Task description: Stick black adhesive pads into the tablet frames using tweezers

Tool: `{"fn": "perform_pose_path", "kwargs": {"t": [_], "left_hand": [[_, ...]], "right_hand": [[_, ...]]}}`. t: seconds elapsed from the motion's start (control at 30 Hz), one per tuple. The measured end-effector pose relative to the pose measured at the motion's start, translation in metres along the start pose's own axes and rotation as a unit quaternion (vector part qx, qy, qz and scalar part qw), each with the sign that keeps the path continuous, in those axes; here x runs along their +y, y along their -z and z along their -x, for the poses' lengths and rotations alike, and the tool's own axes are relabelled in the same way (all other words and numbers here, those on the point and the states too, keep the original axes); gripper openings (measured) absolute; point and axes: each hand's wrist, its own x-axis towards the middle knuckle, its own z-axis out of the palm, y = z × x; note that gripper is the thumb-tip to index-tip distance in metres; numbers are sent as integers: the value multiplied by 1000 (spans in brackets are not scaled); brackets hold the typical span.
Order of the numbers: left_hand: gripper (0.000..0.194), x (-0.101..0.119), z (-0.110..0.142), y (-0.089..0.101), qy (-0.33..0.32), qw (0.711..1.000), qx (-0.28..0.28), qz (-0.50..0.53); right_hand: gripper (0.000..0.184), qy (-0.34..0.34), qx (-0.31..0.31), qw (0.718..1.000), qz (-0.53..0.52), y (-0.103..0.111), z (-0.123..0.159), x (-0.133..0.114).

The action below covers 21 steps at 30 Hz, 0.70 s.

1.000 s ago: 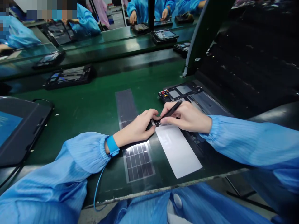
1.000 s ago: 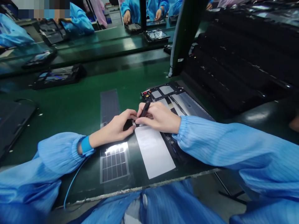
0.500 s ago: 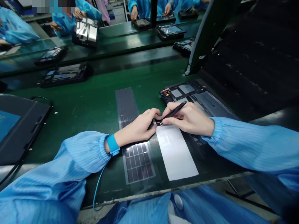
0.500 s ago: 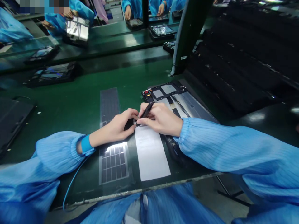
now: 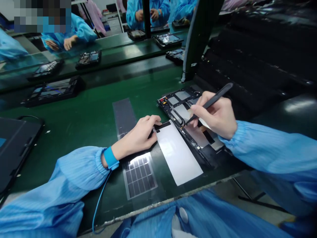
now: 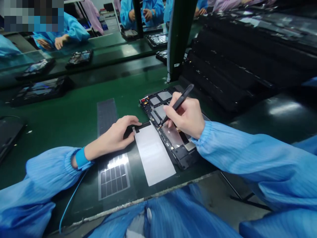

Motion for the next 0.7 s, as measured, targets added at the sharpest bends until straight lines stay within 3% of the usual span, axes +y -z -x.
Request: {"fn": "perform_pose_path", "kwargs": {"t": [0.13,0.33,0.57,0.7], "left_hand": [[48,9,-11,-9,-37,995,71,57],[51,9,-16,-27,-75,987,84,116],[47,8,-16,-28,-106,982,94,126],[48,8,-16,-25,-131,979,82,133]], "right_hand": [[28,7,-20,1000,4,-3,6,8],[24,44,-61,997,-3,-5,7,11],[18,181,-51,979,73,-5,4,14],[14,246,-85,961,92,-6,7,14]]}}
